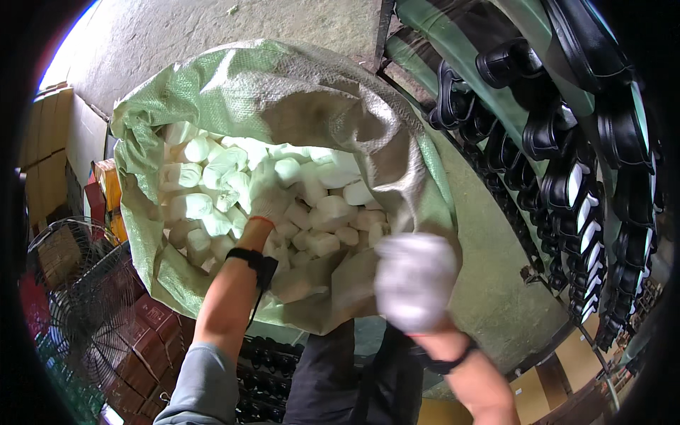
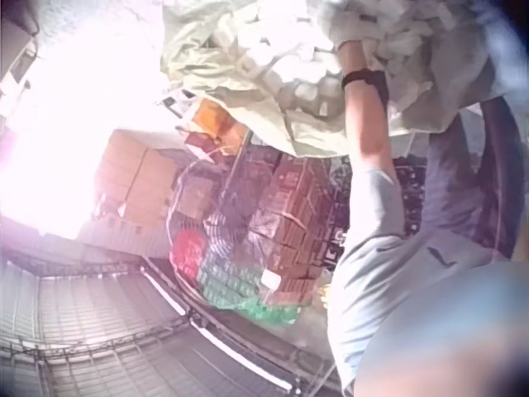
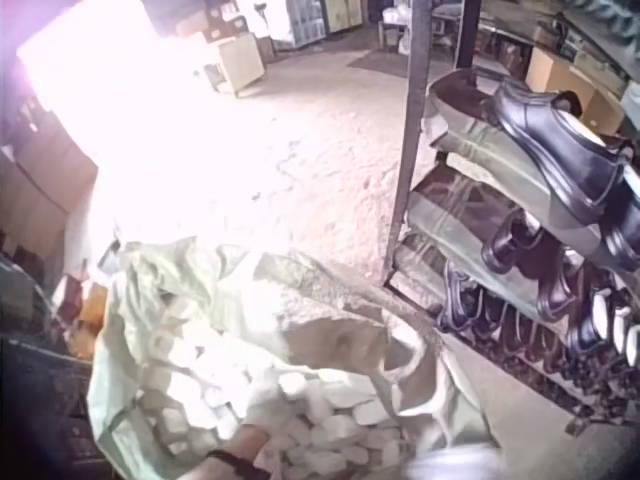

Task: Stuffing finished black shoes with white paper or foam material to maintain their shape.

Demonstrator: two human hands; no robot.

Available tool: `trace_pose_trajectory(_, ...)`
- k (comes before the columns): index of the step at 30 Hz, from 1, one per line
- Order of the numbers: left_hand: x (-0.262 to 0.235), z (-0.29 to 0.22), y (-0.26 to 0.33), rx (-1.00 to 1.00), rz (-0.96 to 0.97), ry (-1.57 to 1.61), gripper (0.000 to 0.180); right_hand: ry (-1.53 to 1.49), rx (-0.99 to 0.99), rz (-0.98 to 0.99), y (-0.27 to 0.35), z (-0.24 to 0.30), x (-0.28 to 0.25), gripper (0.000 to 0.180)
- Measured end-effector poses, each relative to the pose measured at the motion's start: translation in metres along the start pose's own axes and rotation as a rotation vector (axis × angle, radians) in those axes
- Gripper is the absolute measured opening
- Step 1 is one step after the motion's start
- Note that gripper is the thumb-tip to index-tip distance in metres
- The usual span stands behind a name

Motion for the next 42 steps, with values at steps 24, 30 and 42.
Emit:
trace_pose_trajectory(24,-0.106,-0.149,0.074,-0.167,0.124,0.849,0.077,-0.686,-0.233,-1.223,-0.081,-0.043,-0.307,0.05)
trace_pose_trajectory(30,-0.129,-0.187,0.082,0.005,0.166,0.776,0.079,1.058,0.876,-0.588,-0.205,-0.049,-0.301,0.043)
trace_pose_trajectory(42,-0.173,-0.251,0.029,0.206,0.093,0.9,0.085,1.137,-0.267,-0.67,-0.201,-0.074,-0.305,0.04)
Point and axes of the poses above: each hand's wrist, its own y-axis away from the middle knuckle, its own x-axis out of the palm, z = x × y, the point moved 9 cm from there along -y, towards the middle knuckle, and after that the axes turned 15 degrees about -y, right-handed, at the moved point
